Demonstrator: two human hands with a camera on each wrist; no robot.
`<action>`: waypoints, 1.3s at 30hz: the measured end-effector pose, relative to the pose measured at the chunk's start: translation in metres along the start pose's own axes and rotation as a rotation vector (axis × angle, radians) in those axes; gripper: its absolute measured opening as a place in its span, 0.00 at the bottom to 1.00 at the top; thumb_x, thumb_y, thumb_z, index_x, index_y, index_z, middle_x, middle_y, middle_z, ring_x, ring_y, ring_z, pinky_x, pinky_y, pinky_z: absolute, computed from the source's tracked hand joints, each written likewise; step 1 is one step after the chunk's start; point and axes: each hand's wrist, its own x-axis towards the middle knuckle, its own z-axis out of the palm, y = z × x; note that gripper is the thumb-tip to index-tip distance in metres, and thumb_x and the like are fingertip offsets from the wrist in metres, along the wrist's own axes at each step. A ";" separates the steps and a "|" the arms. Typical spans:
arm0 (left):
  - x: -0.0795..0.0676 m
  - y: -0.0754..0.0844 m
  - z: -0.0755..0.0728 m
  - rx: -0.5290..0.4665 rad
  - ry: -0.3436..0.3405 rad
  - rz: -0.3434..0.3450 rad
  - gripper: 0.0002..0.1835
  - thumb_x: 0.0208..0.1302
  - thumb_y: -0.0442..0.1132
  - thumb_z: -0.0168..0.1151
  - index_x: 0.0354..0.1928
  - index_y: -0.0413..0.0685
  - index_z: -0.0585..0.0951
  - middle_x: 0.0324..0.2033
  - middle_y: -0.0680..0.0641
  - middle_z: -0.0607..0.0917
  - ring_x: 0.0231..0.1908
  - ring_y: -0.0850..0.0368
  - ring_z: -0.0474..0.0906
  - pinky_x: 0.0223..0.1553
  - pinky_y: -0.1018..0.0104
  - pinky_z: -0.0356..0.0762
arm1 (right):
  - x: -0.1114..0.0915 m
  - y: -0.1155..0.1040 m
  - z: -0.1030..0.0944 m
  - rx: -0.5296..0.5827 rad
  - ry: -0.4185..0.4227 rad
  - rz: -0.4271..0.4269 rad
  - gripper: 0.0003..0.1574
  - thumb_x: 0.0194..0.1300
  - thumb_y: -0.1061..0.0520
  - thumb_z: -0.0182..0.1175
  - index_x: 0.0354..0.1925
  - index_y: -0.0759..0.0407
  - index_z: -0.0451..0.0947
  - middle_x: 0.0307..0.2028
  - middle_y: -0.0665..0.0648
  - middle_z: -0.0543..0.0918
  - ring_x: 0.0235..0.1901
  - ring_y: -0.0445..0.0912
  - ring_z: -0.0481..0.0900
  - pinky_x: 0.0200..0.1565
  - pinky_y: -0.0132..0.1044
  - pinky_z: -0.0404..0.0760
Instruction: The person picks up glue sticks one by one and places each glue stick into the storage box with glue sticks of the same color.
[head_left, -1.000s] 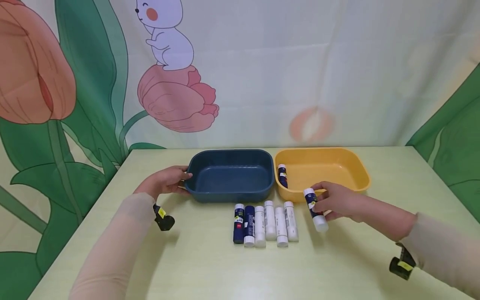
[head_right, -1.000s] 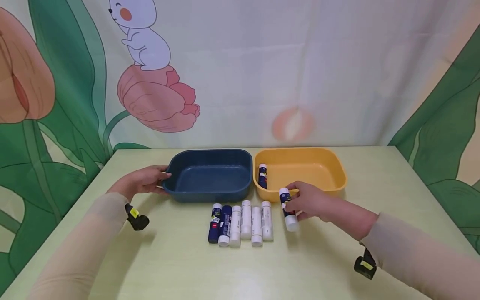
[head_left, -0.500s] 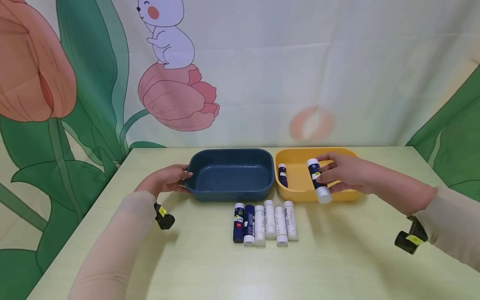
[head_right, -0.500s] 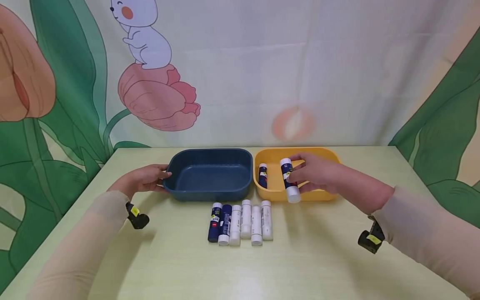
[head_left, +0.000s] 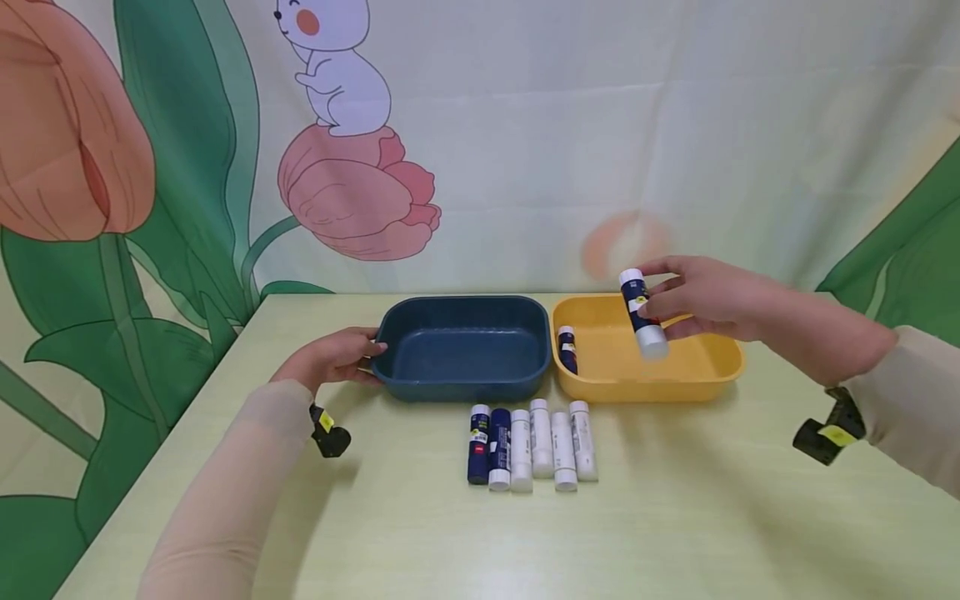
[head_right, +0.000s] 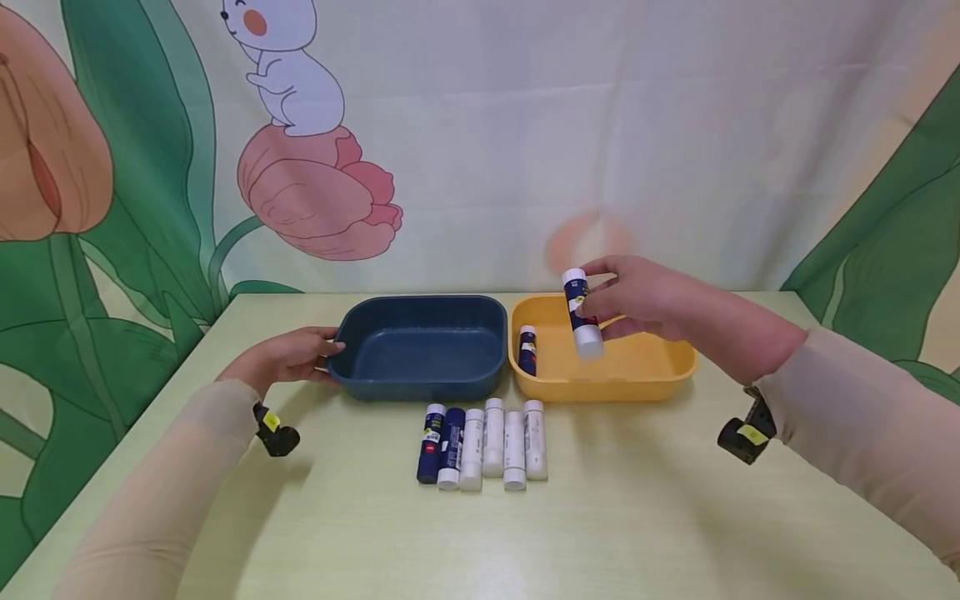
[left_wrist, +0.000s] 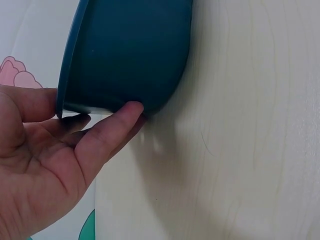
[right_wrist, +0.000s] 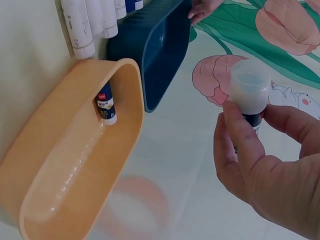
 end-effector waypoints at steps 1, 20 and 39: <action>0.000 0.000 0.000 0.001 0.000 0.000 0.31 0.84 0.35 0.34 0.81 0.37 0.40 0.78 0.29 0.55 0.68 0.37 0.67 0.72 0.43 0.70 | 0.001 -0.001 -0.002 -0.001 0.002 -0.001 0.46 0.76 0.59 0.54 0.80 0.64 0.43 0.69 0.71 0.66 0.44 0.43 0.84 0.48 0.32 0.89; -0.003 0.000 -0.001 -0.014 -0.013 0.013 0.31 0.84 0.35 0.35 0.82 0.38 0.42 0.77 0.29 0.57 0.61 0.44 0.72 0.71 0.44 0.71 | 0.026 -0.065 -0.049 -0.017 0.055 0.029 0.50 0.76 0.57 0.57 0.83 0.55 0.40 0.59 0.58 0.75 0.42 0.41 0.84 0.47 0.34 0.89; -0.001 -0.001 -0.003 -0.023 -0.037 0.011 0.31 0.84 0.35 0.33 0.82 0.40 0.40 0.78 0.29 0.56 0.66 0.40 0.68 0.73 0.42 0.68 | 0.095 -0.035 -0.028 0.052 -0.019 0.076 0.46 0.76 0.61 0.55 0.81 0.58 0.42 0.67 0.66 0.64 0.47 0.49 0.78 0.46 0.31 0.89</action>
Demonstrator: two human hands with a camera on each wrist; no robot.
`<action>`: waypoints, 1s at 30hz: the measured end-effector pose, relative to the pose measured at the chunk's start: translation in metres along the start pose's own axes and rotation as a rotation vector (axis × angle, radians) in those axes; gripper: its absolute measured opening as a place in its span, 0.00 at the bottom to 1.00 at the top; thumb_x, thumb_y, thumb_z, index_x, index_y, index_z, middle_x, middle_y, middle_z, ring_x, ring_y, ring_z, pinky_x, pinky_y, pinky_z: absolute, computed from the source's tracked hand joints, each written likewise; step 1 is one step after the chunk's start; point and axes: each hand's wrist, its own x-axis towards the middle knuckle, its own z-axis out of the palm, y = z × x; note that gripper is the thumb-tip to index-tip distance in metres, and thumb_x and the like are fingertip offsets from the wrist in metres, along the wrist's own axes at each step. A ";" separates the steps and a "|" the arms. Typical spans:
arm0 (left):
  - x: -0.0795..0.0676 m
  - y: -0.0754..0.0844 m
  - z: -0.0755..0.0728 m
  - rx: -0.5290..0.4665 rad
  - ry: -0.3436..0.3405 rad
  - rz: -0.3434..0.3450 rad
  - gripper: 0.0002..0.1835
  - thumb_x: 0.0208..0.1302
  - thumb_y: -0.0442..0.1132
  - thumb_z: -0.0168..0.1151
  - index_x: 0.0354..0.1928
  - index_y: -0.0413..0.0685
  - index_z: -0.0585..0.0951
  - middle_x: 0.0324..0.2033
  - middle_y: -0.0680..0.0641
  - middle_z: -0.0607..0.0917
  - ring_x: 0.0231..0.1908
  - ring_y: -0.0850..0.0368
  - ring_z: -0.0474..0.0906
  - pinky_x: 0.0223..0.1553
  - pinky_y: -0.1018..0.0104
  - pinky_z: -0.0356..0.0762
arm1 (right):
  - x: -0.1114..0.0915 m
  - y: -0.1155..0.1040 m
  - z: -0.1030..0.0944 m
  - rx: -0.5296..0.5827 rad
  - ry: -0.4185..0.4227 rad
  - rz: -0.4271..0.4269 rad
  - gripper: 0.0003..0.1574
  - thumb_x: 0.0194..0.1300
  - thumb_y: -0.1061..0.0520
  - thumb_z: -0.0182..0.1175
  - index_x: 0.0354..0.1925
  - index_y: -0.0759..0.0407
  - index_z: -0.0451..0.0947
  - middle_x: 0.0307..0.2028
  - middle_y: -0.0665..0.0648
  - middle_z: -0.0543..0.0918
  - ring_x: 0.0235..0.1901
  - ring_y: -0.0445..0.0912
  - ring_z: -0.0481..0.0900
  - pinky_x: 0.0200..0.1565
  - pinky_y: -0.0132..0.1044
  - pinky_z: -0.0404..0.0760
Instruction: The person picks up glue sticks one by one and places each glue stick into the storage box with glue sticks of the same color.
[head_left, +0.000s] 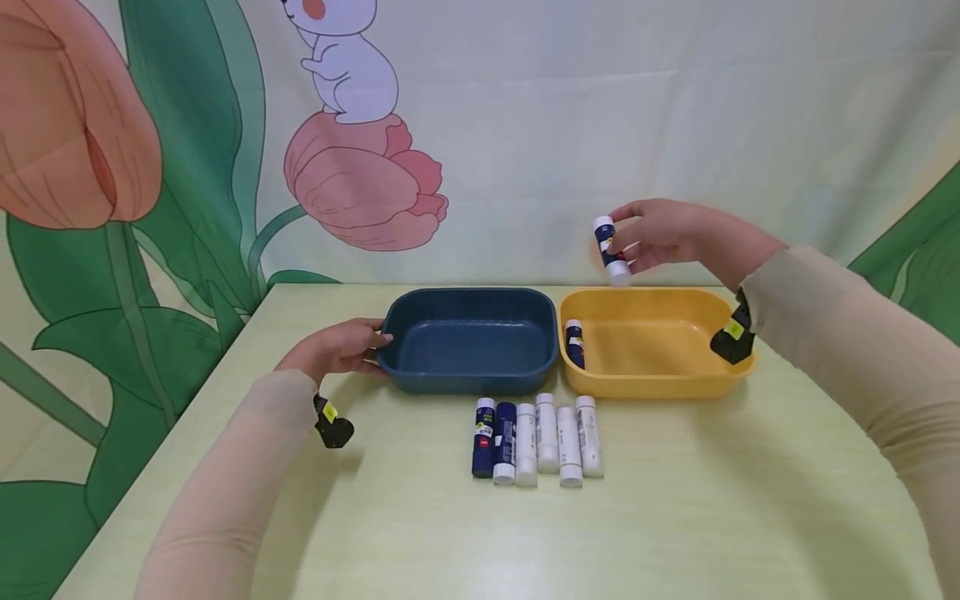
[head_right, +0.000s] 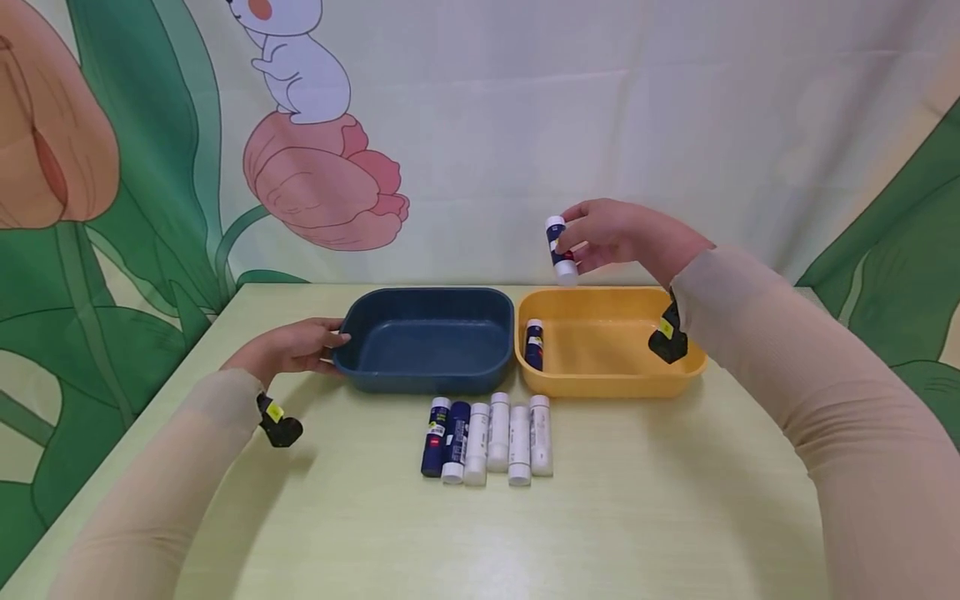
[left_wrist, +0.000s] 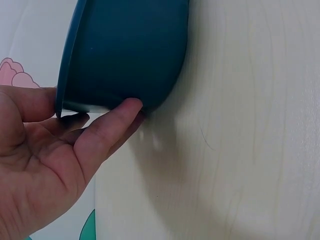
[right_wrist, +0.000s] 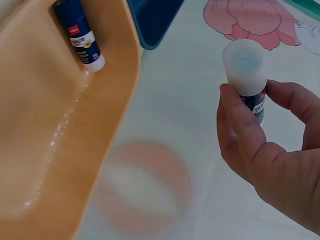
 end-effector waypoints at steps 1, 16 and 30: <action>0.000 0.000 0.000 0.002 0.001 -0.002 0.31 0.84 0.35 0.33 0.82 0.40 0.40 0.78 0.29 0.55 0.66 0.39 0.67 0.73 0.42 0.68 | 0.004 0.004 0.001 0.001 -0.006 -0.007 0.45 0.76 0.62 0.55 0.81 0.58 0.43 0.67 0.66 0.65 0.47 0.49 0.78 0.47 0.32 0.89; -0.001 0.001 0.000 -0.011 0.003 -0.010 0.31 0.84 0.35 0.34 0.82 0.40 0.41 0.78 0.29 0.56 0.64 0.42 0.70 0.73 0.42 0.68 | 0.040 0.049 0.021 -0.002 -0.084 0.035 0.43 0.74 0.65 0.55 0.77 0.64 0.46 0.63 0.69 0.69 0.40 0.46 0.81 0.52 0.37 0.89; 0.001 0.000 0.000 -0.018 0.031 -0.028 0.32 0.84 0.36 0.35 0.82 0.41 0.41 0.77 0.30 0.57 0.62 0.43 0.71 0.72 0.44 0.70 | 0.065 0.073 0.042 -0.130 -0.127 0.209 0.31 0.73 0.64 0.59 0.68 0.69 0.59 0.52 0.62 0.73 0.40 0.46 0.79 0.44 0.32 0.89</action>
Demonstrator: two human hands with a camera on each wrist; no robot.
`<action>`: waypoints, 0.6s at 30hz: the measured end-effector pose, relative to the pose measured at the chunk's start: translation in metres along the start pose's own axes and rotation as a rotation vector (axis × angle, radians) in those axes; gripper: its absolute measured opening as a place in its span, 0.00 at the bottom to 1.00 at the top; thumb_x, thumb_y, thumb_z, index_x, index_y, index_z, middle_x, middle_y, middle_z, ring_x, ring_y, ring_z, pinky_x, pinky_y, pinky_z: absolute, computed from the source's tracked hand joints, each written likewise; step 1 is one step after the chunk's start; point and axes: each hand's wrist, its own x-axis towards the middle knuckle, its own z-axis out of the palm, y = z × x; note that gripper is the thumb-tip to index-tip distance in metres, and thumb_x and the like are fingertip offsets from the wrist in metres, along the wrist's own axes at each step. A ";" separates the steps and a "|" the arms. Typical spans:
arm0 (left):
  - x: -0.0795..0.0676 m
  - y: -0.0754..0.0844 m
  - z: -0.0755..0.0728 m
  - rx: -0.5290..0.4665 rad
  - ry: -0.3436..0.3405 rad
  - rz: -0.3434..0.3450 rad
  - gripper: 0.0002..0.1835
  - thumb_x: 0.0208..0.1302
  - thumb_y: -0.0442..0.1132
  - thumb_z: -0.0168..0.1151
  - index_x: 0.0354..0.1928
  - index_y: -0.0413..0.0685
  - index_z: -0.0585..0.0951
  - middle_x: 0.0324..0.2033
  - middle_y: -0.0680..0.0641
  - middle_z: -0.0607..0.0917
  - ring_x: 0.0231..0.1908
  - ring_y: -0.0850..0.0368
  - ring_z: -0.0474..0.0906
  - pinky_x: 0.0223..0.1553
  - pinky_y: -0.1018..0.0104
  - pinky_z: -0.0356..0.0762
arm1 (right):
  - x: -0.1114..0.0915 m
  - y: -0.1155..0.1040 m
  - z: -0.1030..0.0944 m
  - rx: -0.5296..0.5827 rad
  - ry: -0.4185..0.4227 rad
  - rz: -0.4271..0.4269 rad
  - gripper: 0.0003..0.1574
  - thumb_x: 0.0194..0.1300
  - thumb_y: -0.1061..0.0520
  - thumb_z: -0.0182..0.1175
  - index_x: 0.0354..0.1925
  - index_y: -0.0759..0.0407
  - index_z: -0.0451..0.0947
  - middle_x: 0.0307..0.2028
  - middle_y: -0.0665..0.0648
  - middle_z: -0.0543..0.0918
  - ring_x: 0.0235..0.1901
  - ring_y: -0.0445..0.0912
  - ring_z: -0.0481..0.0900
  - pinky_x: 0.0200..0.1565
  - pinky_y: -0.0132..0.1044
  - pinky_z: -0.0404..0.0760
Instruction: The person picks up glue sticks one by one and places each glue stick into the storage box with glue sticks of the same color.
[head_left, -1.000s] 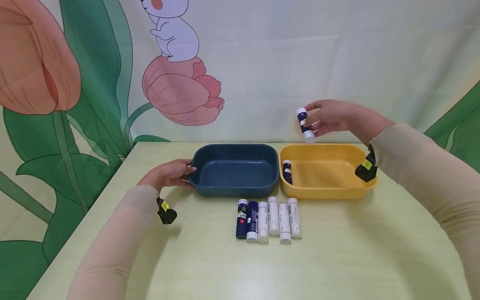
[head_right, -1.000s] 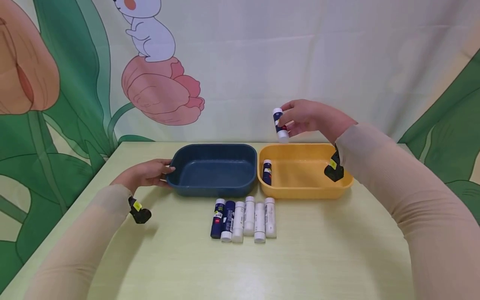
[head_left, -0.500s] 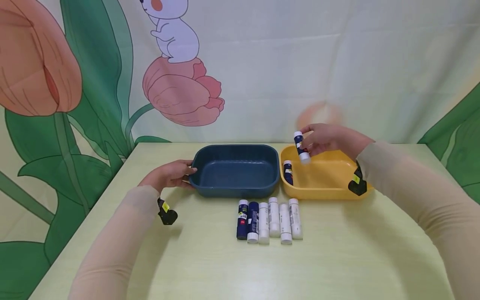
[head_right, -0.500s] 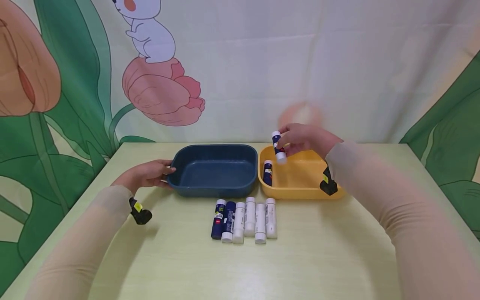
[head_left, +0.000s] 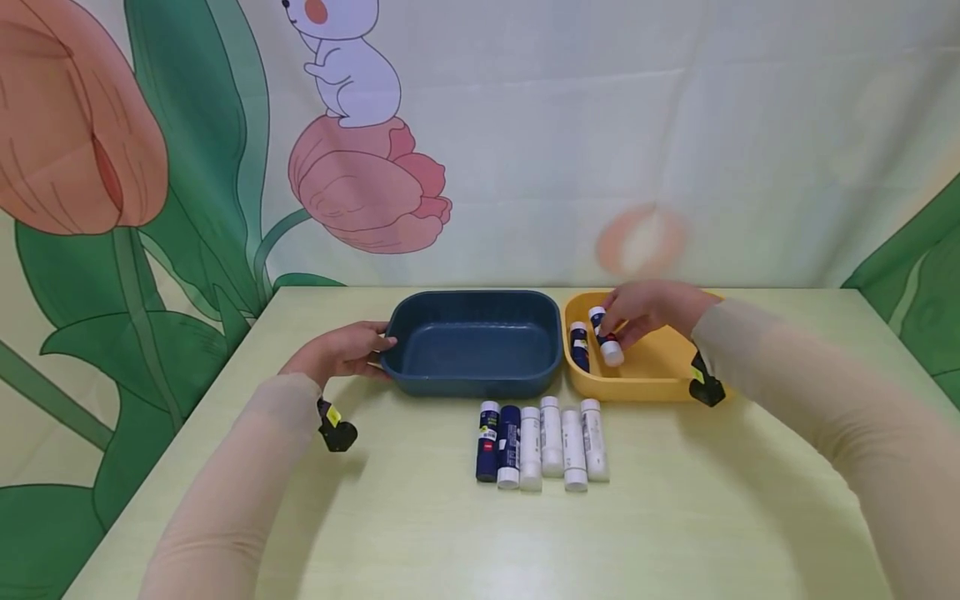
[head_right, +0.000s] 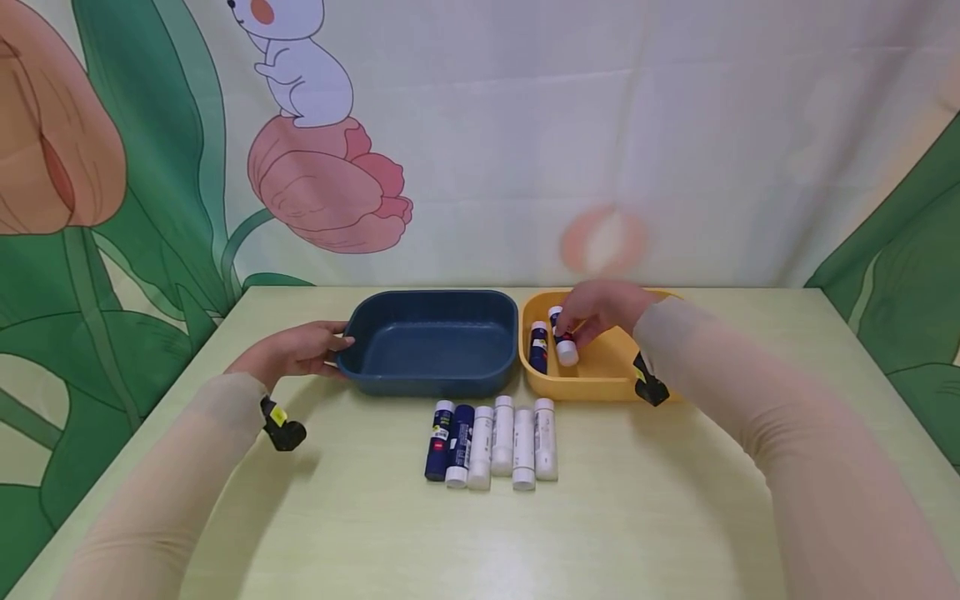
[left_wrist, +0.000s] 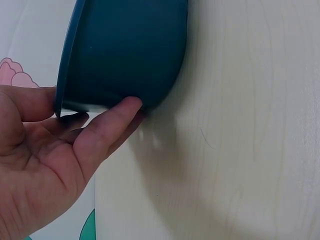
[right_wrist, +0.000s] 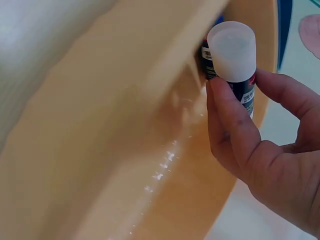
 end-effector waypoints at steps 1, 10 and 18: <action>0.000 0.000 0.000 0.003 -0.001 0.002 0.32 0.84 0.36 0.35 0.82 0.41 0.41 0.77 0.30 0.57 0.62 0.43 0.72 0.72 0.44 0.71 | 0.002 0.001 0.001 -0.007 -0.003 0.009 0.29 0.73 0.64 0.59 0.67 0.69 0.61 0.51 0.61 0.73 0.40 0.47 0.79 0.44 0.32 0.89; -0.001 0.001 0.002 0.005 0.003 -0.009 0.32 0.84 0.36 0.36 0.82 0.40 0.39 0.78 0.29 0.56 0.63 0.43 0.71 0.71 0.44 0.71 | 0.013 0.005 0.007 -0.097 -0.013 0.025 0.20 0.73 0.62 0.59 0.59 0.69 0.69 0.46 0.60 0.75 0.39 0.46 0.78 0.42 0.30 0.88; 0.001 0.001 0.000 0.010 0.018 -0.018 0.32 0.84 0.36 0.36 0.82 0.41 0.40 0.78 0.30 0.56 0.62 0.43 0.72 0.71 0.45 0.71 | 0.020 0.006 0.013 -0.197 0.002 0.009 0.21 0.72 0.60 0.61 0.59 0.71 0.73 0.38 0.57 0.80 0.33 0.43 0.79 0.42 0.30 0.88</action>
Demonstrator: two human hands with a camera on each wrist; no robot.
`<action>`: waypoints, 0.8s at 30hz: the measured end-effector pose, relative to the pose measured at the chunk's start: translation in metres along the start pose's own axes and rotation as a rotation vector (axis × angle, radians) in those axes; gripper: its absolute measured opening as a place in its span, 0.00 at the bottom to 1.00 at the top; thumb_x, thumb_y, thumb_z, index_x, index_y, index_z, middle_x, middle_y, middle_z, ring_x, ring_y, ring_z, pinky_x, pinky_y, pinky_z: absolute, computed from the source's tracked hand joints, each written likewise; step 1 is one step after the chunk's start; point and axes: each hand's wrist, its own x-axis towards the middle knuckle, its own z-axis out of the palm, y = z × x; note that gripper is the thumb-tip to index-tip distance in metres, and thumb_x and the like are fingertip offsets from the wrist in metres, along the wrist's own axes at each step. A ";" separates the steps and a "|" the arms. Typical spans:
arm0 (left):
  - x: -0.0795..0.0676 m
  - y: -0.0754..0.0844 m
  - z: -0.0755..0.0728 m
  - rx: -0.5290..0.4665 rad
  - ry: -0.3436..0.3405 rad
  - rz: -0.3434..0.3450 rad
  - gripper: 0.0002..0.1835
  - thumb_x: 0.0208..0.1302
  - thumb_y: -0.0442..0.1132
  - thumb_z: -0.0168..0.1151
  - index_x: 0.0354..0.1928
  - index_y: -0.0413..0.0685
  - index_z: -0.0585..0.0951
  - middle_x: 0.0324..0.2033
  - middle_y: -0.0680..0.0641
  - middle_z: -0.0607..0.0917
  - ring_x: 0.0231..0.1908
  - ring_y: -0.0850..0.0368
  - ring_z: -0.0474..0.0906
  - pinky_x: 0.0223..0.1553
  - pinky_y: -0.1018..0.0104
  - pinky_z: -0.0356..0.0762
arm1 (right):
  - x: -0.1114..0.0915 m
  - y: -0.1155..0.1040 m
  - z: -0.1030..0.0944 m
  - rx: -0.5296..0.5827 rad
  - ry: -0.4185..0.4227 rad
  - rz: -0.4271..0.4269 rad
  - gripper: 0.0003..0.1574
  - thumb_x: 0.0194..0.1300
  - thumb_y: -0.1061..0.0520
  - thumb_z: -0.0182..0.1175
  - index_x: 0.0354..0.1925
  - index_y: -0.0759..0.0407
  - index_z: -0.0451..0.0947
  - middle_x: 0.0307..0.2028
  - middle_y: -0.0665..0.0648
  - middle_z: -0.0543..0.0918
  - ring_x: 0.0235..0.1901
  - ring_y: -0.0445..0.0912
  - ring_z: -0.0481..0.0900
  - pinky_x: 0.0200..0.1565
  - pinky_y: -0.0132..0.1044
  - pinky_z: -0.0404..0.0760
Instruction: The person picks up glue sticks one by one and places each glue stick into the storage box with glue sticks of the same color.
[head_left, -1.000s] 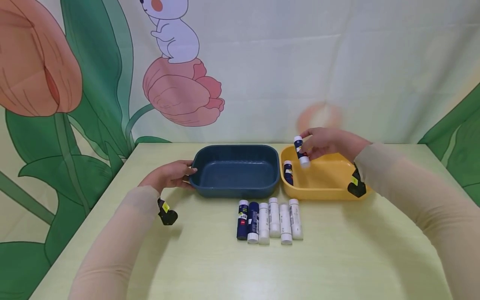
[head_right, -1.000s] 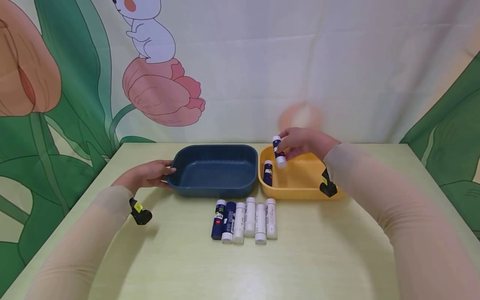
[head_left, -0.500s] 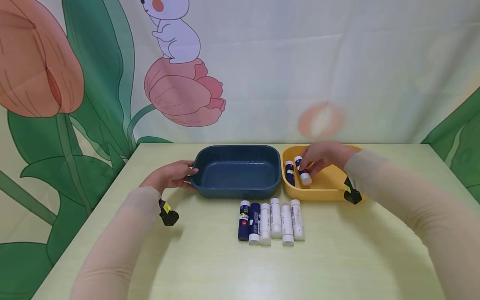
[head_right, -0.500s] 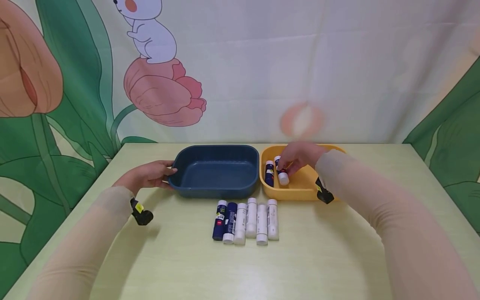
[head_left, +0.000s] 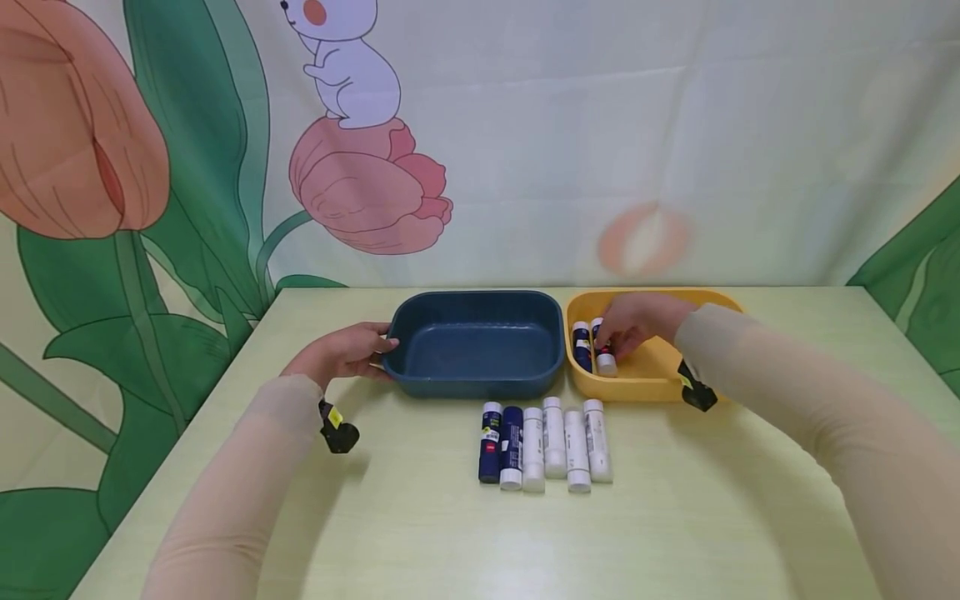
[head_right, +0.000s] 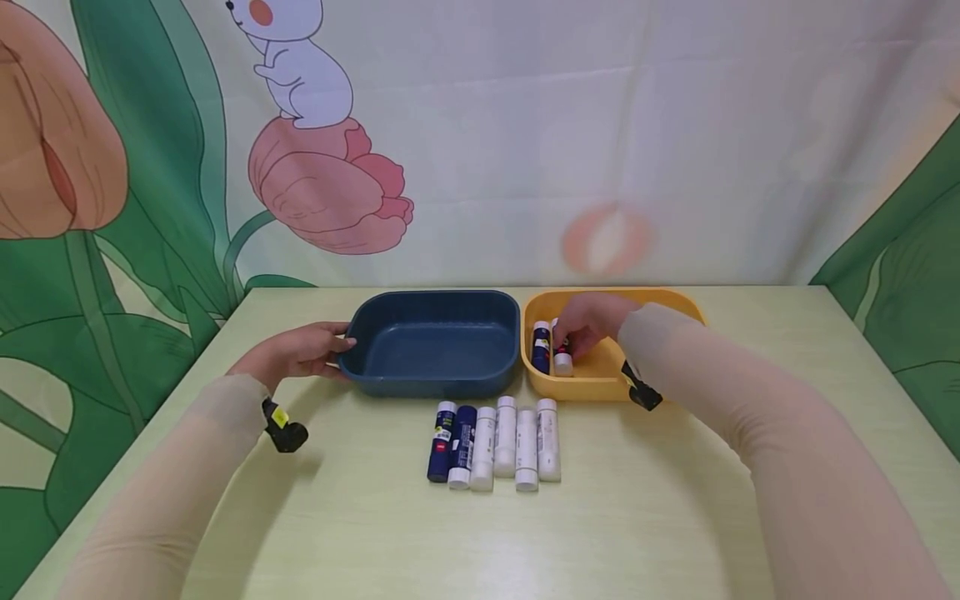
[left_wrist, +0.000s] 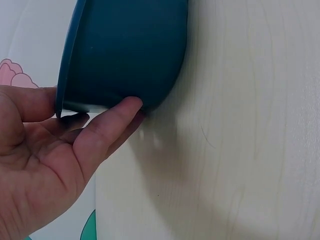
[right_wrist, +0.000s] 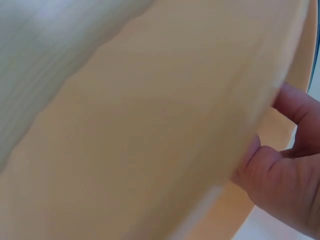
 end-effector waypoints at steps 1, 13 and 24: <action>0.000 0.000 0.000 0.001 -0.002 0.003 0.32 0.84 0.36 0.36 0.82 0.41 0.40 0.78 0.30 0.56 0.62 0.43 0.71 0.71 0.44 0.71 | 0.001 -0.001 0.000 -0.007 0.003 0.001 0.21 0.72 0.60 0.61 0.58 0.71 0.73 0.38 0.56 0.80 0.33 0.43 0.79 0.42 0.30 0.88; 0.000 0.004 0.002 0.003 -0.023 0.027 0.32 0.84 0.36 0.36 0.82 0.40 0.39 0.78 0.29 0.56 0.64 0.42 0.70 0.71 0.44 0.70 | 0.000 -0.005 0.003 -0.077 0.016 0.041 0.26 0.74 0.57 0.60 0.63 0.72 0.73 0.46 0.63 0.82 0.40 0.47 0.81 0.53 0.35 0.88; 0.002 -0.001 0.001 0.007 -0.017 0.020 0.33 0.84 0.36 0.36 0.82 0.39 0.39 0.78 0.29 0.55 0.66 0.39 0.69 0.70 0.44 0.71 | -0.016 -0.006 0.004 0.006 0.006 -0.009 0.36 0.78 0.60 0.51 0.75 0.75 0.54 0.67 0.75 0.73 0.52 0.53 0.83 0.60 0.41 0.85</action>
